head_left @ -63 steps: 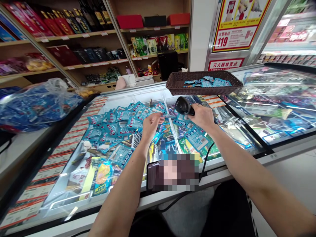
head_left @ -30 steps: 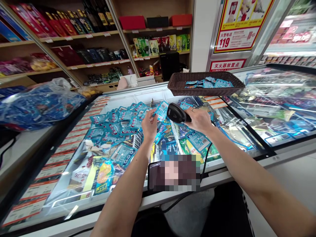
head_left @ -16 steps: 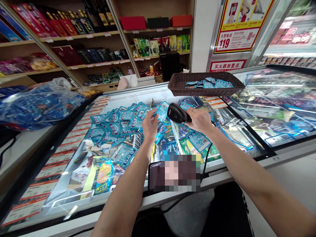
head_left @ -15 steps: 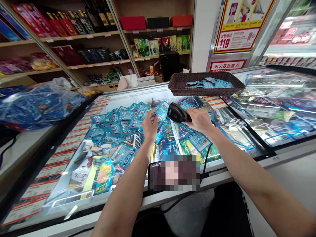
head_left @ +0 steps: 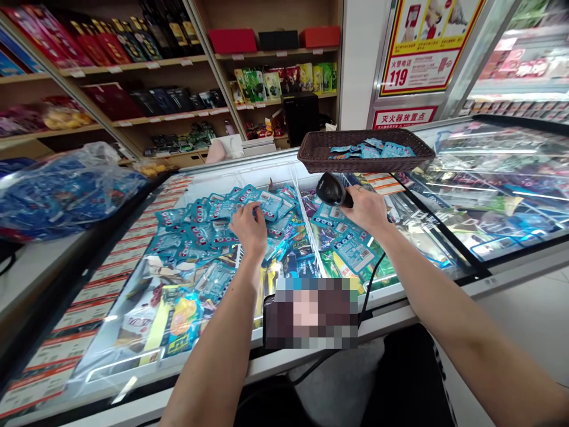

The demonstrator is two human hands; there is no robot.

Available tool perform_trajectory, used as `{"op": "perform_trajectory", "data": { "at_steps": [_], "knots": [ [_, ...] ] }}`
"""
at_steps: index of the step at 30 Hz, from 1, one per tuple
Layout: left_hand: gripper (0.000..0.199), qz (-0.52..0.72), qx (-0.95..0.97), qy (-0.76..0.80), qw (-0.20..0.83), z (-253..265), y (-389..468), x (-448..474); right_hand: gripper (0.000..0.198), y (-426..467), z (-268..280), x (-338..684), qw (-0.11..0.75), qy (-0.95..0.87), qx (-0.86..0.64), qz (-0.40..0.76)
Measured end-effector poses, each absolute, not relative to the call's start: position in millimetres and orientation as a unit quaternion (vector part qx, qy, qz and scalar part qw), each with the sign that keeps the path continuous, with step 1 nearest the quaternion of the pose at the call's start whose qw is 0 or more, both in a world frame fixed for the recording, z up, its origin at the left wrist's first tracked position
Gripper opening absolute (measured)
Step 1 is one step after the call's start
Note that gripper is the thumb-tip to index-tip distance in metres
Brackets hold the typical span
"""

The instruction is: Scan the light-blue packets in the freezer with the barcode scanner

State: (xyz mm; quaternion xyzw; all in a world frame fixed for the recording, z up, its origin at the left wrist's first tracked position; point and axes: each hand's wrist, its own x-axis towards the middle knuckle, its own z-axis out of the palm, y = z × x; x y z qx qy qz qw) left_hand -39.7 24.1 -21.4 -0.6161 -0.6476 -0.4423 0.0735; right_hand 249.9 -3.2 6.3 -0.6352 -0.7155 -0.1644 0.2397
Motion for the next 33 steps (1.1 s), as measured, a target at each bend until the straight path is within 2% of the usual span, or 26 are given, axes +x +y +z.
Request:
{"op": "perform_trajectory", "data": {
  "at_steps": [3,6,10,18,27,33],
  "knots": [
    [0.031,-0.437,-0.627,-0.636,0.109,-19.1,18.3,-36.2,0.034,-1.5,5.1,252.4,0.236,-0.714,-0.640,-0.159],
    [0.035,-0.403,-0.714,-0.561,0.112,-14.8,11.9,-25.9,0.035,-0.6,5.0,254.1,0.234,-0.711,-0.645,-0.156],
    [0.026,-0.303,-0.825,-0.468,0.092,-17.3,10.5,-17.2,0.037,-0.8,5.9,255.6,0.241,-0.704,-0.648,-0.161],
    [0.027,-0.292,-0.814,-0.484,0.137,-25.8,17.7,-24.5,0.036,3.0,6.2,263.9,0.234,-0.670,-0.681,-0.182],
    [0.041,-0.188,-0.928,-0.320,0.011,-9.7,0.2,6.0,0.036,5.8,6.3,270.6,0.217,-0.634,-0.724,-0.162],
    [0.037,-0.175,-0.921,-0.347,0.005,-11.9,2.2,8.7,0.036,2.5,9.2,263.6,0.210,-0.659,-0.706,-0.152]
  ]
}}
